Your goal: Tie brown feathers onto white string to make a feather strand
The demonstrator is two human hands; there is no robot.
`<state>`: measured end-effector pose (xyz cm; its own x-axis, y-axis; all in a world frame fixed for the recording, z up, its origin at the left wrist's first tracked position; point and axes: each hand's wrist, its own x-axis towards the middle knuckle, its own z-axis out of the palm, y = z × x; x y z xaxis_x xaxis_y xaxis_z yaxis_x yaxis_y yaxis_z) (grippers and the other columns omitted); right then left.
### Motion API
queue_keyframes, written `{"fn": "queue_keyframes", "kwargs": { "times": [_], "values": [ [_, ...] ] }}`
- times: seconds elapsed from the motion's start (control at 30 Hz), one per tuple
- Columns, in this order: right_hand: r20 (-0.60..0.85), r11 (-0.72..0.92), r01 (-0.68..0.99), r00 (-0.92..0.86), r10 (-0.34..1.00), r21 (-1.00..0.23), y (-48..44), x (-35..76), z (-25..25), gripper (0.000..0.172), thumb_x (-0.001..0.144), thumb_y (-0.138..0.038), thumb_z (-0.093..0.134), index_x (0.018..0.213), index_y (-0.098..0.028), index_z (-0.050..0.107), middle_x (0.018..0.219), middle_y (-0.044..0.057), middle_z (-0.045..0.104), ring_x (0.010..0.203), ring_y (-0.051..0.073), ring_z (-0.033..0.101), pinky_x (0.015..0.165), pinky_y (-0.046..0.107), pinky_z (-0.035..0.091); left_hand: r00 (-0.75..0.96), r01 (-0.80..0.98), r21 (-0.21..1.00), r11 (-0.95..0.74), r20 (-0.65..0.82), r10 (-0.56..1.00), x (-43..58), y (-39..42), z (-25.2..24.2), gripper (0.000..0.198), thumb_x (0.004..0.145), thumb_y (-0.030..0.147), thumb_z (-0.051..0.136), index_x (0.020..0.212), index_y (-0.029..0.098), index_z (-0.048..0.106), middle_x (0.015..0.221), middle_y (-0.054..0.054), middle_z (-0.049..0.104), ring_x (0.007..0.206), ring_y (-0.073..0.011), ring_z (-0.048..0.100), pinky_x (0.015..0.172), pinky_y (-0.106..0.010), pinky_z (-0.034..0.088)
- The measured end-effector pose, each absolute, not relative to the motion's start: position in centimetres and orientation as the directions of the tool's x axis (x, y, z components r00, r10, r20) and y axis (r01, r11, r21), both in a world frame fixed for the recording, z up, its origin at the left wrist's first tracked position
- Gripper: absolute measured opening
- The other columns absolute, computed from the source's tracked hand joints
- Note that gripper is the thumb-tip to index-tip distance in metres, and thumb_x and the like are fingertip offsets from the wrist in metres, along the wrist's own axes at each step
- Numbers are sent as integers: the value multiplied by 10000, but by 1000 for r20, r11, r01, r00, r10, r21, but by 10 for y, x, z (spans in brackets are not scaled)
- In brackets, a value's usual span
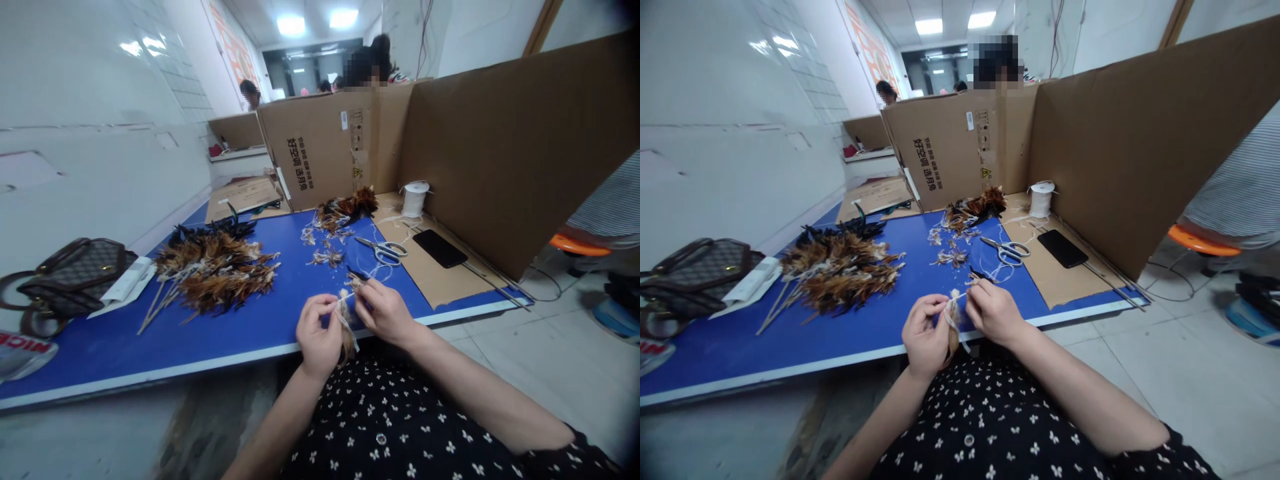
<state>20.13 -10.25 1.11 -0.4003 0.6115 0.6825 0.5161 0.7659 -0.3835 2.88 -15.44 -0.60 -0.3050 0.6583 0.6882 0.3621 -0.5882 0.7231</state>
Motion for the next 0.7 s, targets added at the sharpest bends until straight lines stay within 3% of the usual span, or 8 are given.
{"fn": "queue_keyframes", "kwargs": {
  "times": [0.2, 0.3, 0.47, 0.7],
  "values": [
    [454, 583, 603, -373, 809, -544, -59, 179, -5, 154, 938, -225, 536, 788, -208, 568, 752, 40, 615, 674, 169, 519, 648, 275, 362, -216, 171, 785, -596, 620, 754, 21, -108, -11, 98, 903, 272, 730, 848, 210, 677, 1059, -98, 720, 1033, -229, 699, 958, -421, 562],
    [389, 543, 609, -379, 840, -579, -23, 167, -10, 231, 949, -265, 513, 730, -203, 553, 658, 15, 590, 608, 152, 487, 589, 264, 310, -109, 29, 849, -527, 527, 843, 16, -74, -8, 122, 884, 294, 746, 836, 196, 691, 1065, -105, 737, 1054, -229, 701, 996, -414, 536],
    [331, 535, 594, -425, 843, -600, 36, 150, -13, 365, 968, -383, 495, 662, -190, 549, 629, 3, 590, 602, 142, 489, 566, 248, 306, -114, -55, 933, -356, 348, 930, -4, -14, -7, 215, 798, 344, 799, 837, 168, 683, 853, -48, 738, 827, -173, 687, 843, -317, 532],
    [395, 531, 665, -362, 844, -525, 52, 137, -23, 258, 910, -257, 513, 667, -182, 560, 629, 6, 582, 611, 137, 452, 599, 262, 292, -173, -39, 941, -337, 326, 930, -33, 22, -33, 268, 800, 379, 763, 841, 154, 624, 705, -20, 698, 620, -130, 624, 640, -247, 480]
  ]
}}
